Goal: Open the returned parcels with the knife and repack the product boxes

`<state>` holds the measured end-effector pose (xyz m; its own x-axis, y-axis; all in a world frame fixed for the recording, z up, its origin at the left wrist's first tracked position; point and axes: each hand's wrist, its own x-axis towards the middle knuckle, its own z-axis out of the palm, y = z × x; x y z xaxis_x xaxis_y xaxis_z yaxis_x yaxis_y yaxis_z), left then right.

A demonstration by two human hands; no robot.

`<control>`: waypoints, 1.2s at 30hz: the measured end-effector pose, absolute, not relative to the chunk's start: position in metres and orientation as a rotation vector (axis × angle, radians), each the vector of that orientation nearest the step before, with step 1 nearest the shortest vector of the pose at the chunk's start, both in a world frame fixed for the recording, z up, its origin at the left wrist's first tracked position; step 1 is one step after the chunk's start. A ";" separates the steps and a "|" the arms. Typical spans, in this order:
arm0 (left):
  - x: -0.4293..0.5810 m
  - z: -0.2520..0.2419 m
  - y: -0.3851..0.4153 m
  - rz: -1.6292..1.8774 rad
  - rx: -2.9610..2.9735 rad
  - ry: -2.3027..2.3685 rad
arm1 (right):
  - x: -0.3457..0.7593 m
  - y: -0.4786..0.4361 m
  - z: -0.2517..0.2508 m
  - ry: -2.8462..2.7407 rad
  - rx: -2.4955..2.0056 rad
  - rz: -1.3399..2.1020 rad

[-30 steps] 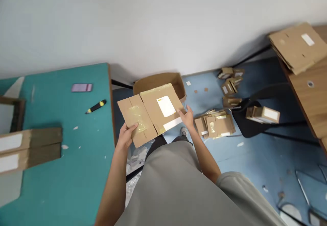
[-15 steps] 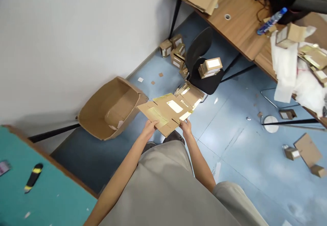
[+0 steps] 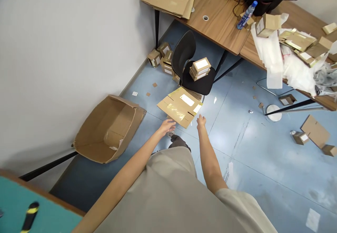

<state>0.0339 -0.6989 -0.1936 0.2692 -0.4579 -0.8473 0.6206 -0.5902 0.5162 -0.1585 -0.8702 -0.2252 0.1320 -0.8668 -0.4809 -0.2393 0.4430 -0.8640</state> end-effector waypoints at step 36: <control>0.027 -0.130 -0.462 -0.605 1.231 0.708 | 0.010 -0.727 -0.183 0.507 -1.589 0.437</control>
